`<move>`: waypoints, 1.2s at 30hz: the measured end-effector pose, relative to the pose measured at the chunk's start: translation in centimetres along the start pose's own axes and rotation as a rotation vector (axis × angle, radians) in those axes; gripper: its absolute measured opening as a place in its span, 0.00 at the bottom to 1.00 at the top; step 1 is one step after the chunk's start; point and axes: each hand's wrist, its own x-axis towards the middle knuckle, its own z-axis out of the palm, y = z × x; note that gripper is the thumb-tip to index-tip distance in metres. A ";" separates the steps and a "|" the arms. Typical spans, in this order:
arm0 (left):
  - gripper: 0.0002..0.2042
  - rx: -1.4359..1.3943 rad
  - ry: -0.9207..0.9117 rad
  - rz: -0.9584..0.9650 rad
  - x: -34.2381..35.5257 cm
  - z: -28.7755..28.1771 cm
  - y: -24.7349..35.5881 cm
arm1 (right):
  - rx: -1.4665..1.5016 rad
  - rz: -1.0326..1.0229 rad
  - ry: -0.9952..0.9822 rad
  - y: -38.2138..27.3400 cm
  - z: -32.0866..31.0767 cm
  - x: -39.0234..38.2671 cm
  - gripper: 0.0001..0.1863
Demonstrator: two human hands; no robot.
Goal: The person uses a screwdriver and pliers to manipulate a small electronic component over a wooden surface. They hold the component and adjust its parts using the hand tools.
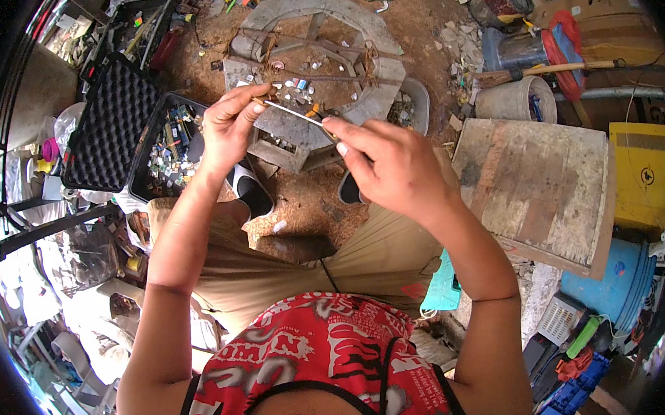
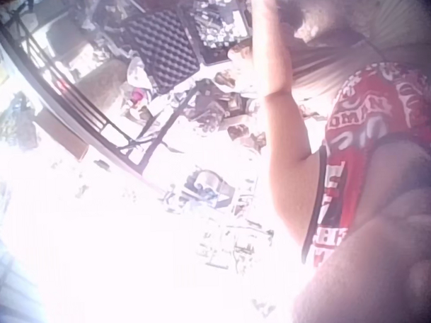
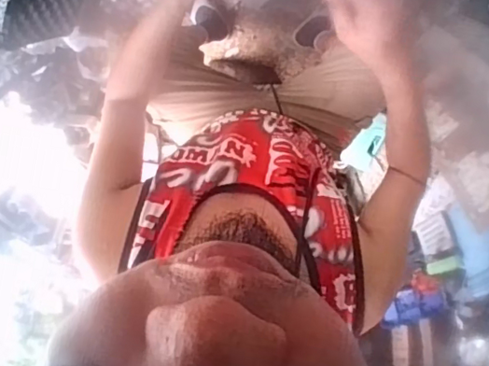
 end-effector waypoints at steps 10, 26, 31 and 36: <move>0.20 -0.349 0.174 -0.184 -0.7 2.5 -0.8 | -0.080 -0.045 0.132 -0.9 3.8 0.0 0.20; 0.25 -0.552 0.107 -0.247 0.0 1.4 -0.6 | -0.090 -0.035 -0.012 -1.1 0.4 2.4 0.22; 0.25 -0.719 0.147 -0.341 0.2 1.3 -0.9 | -0.067 -0.041 -0.005 -0.9 0.6 2.5 0.24; 0.23 -0.991 0.144 -0.382 0.2 0.4 -1.4 | 0.008 0.013 0.056 -0.6 1.5 1.7 0.19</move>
